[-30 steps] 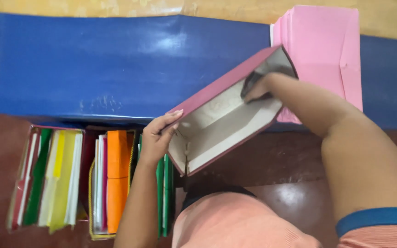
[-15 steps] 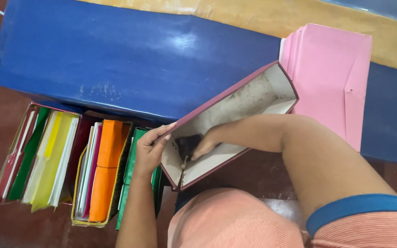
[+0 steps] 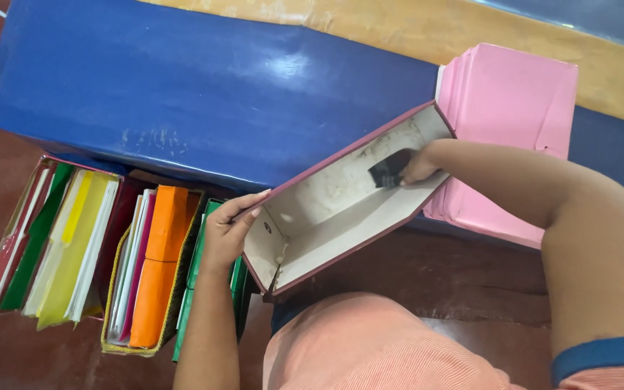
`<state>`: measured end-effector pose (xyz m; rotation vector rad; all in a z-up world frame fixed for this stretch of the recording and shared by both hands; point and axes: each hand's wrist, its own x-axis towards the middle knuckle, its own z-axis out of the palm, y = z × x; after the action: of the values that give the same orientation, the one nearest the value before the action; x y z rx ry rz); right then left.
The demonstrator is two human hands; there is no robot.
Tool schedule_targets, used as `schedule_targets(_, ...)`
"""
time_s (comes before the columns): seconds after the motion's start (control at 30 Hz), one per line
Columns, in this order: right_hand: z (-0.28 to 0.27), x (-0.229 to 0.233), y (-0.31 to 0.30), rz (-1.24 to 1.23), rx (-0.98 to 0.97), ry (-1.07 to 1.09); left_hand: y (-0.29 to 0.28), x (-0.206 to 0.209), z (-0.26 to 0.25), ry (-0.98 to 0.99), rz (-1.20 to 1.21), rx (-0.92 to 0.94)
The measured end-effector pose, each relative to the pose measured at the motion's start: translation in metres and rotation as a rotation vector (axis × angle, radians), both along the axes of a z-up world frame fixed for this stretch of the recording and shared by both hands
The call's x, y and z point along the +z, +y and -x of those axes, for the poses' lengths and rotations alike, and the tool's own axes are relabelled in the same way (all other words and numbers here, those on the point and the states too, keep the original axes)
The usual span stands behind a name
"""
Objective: Wipe down folders and a file storage box with a cloth to remove dust.
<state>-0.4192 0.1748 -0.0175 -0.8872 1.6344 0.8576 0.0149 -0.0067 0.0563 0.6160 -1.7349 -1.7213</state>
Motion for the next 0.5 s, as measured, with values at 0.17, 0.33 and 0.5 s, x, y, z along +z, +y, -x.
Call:
schedule_targets(0.17, -0.005, 0.001, 0.003, 0.388, 0.265, 0.215, -0.003, -0.003, 0.001, 0.045, -0.034, -0.007)
schedule_targets(0.33, -0.027, 0.028, 0.001, 0.888, 0.596, 0.492, -0.003, -0.004, 0.001, 0.063, -0.039, -0.013)
schedule_targets(0.5, -0.037, 0.049, 0.002, 0.166, 0.410, 0.197, 0.000, -0.006, 0.002, 0.012, -0.014, 0.015)
